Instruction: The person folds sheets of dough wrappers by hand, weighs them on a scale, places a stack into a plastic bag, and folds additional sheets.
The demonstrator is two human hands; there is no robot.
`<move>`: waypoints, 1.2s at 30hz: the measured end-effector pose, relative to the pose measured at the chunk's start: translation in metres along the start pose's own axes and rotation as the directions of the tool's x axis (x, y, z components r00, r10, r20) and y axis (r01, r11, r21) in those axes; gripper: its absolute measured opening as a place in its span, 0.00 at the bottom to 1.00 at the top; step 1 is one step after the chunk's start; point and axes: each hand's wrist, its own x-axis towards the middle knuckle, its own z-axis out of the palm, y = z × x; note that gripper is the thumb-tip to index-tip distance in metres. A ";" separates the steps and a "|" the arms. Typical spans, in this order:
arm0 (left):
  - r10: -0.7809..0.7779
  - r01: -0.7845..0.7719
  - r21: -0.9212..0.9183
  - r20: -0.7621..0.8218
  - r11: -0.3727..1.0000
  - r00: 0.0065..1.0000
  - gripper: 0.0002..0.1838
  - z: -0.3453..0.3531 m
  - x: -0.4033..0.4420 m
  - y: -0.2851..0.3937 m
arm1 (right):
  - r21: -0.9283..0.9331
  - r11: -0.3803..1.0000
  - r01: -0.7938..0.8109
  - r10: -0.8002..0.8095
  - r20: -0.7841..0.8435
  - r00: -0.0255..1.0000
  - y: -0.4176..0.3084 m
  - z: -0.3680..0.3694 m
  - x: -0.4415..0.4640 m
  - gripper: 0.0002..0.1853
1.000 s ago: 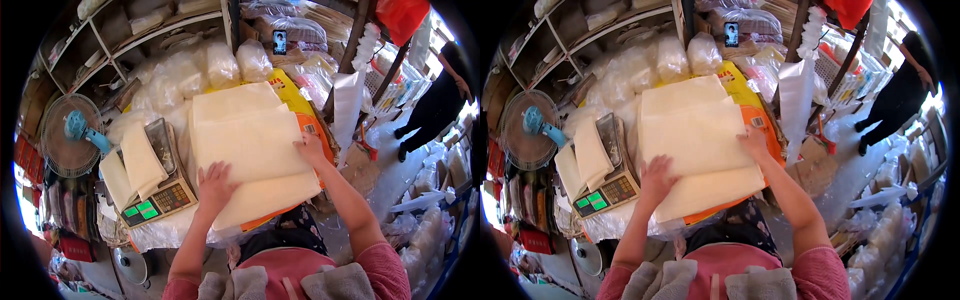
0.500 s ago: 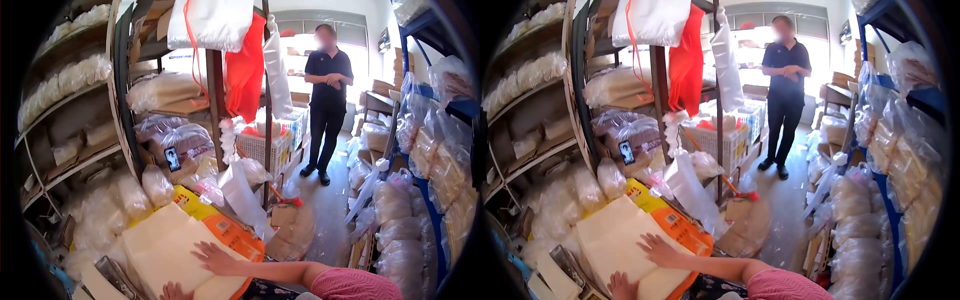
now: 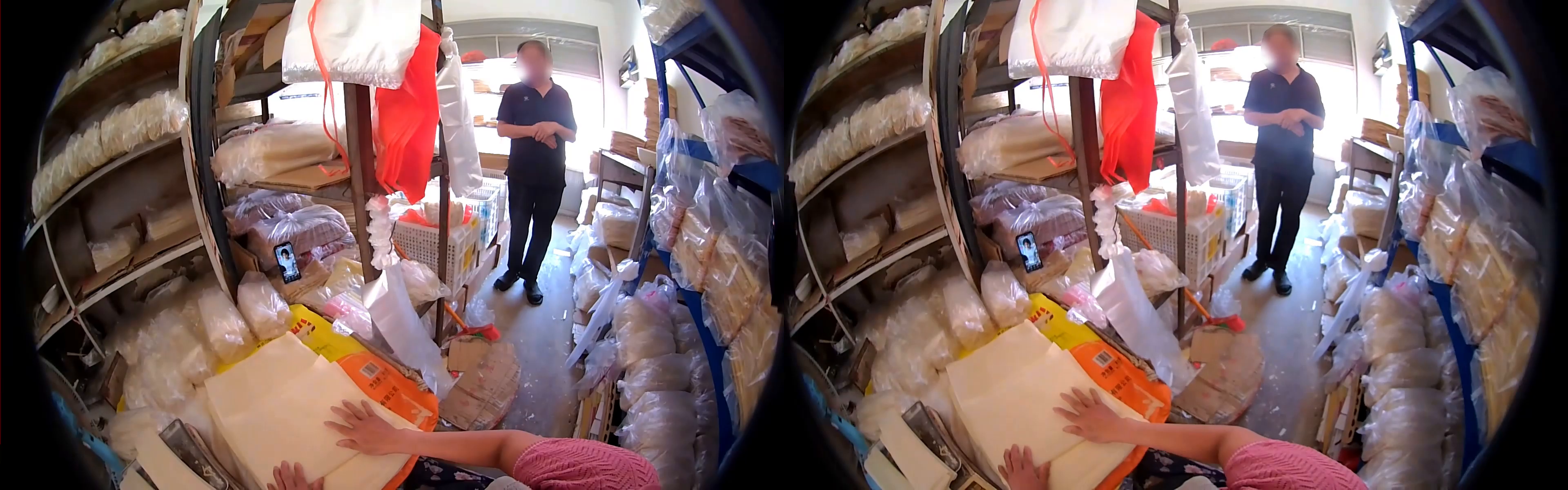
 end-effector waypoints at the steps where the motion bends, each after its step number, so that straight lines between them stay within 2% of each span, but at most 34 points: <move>1: 0.003 -0.003 -0.001 0.000 1.000 1.000 0.29 0.000 0.000 0.000 | 0.004 1.000 -0.002 0.002 0.001 1.000 0.000 0.001 -0.001 0.29; 6: 0.014 -0.014 0.007 -0.005 1.000 1.000 0.29 0.000 -0.001 0.001 | -0.003 1.000 -0.022 0.022 -0.007 1.000 -0.002 0.006 -0.004 0.29; 9: 0.006 -0.006 0.002 -0.002 1.000 1.000 0.30 -0.001 -0.001 0.003 | 0.072 0.997 -0.041 0.034 0.098 0.995 0.005 0.010 0.000 0.30; 12: 0.002 -0.002 -0.008 -0.001 1.000 1.000 0.30 -0.005 -0.001 0.005 | 0.061 0.994 -0.091 0.086 0.080 0.993 -0.011 -0.019 0.008 0.30; 15: 0.001 0.000 -0.026 0.026 1.000 1.000 0.31 -0.003 0.000 0.005 | 0.053 0.998 -0.021 0.012 0.169 0.986 -0.018 -0.014 0.006 0.30; 16: -0.001 0.002 -0.032 0.040 0.999 0.999 0.31 -0.003 0.000 0.004 | 0.039 0.999 -0.015 0.010 0.141 0.990 -0.018 -0.010 0.004 0.30; 19: 0.150 -0.139 0.106 -0.098 0.985 0.984 0.27 -0.005 -0.003 -0.002 | 0.015 1.000 -0.004 0.002 0.085 0.996 -0.018 0.001 -0.001 0.30; 22: 0.188 -0.202 -0.103 -0.133 0.974 0.973 0.21 0.024 0.007 -0.057 | 0.016 1.000 -0.002 0.000 0.108 0.994 -0.017 -0.001 0.001 0.30; 24: 0.111 -0.118 -0.046 -0.138 0.992 0.984 0.17 0.020 0.002 -0.078 | 0.009 1.000 -0.009 0.008 0.142 0.990 -0.018 0.000 0.003 0.31; 25: 0.073 -0.076 -0.015 -0.148 0.997 0.986 0.16 0.015 -0.002 -0.084 | 0.049 0.997 -0.053 0.040 0.240 0.970 -0.027 0.001 0.003 0.32; 26: 0.044 -0.046 -0.005 -0.163 0.999 0.986 0.08 0.001 -0.003 -0.074 | 0.066 0.994 -0.083 0.057 0.325 0.944 -0.038 -0.004 0.007 0.33; 27: 0.012 -0.013 -0.019 -0.069 1.000 0.998 0.12 -0.014 0.005 -0.061 | 0.056 0.994 -0.099 0.068 0.396 0.916 -0.040 -0.016 0.020 0.34; 29: -0.036 0.040 -0.026 0.139 0.999 0.990 0.20 -0.049 0.013 -0.037 | 0.236 0.964 0.120 -0.204 0.373 0.905 -0.062 -0.055 0.032 0.35; 30: 0.243 -0.285 -0.076 -0.344 0.956 0.907 0.13 -0.064 0.004 -0.016 | 0.338 0.930 0.146 -0.269 0.355 0.895 -0.074 -0.079 0.036 0.31; 31: 0.224 -0.256 -0.059 -0.319 0.965 0.921 0.16 -0.078 0.005 -0.004 | 0.307 0.942 0.136 -0.244 0.349 0.905 -0.078 -0.083 0.046 0.30; 32: 0.190 -0.289 -0.161 -0.448 0.944 0.873 0.13 -0.057 0.007 -0.018 | 0.283 0.952 0.116 -0.216 0.354 0.910 -0.079 -0.078 0.058 0.28; 33: 0.010 -0.209 -0.235 -0.644 0.949 0.765 0.17 -0.050 0.011 -0.016 | 0.263 0.960 0.092 -0.188 0.367 0.911 -0.080 -0.074 0.063 0.27; 34: -0.181 -0.132 -0.317 -0.784 0.939 0.594 0.20 -0.050 0.013 -0.013 | 0.322 0.932 0.169 -0.231 0.167 0.958 -0.076 -0.079 0.060 0.26; 35: -0.390 -0.087 -0.551 -0.684 0.830 0.616 0.24 -0.053 0.008 -0.019 | 0.368 0.894 0.254 -0.259 -0.038 0.965 -0.069 -0.087 0.055 0.24; 36: -0.516 0.024 -0.652 -0.576 0.758 0.634 0.31 -0.035 0.002 -0.039 | 0.367 0.825 0.429 -0.369 -0.224 0.902 -0.061 -0.099 0.049 0.22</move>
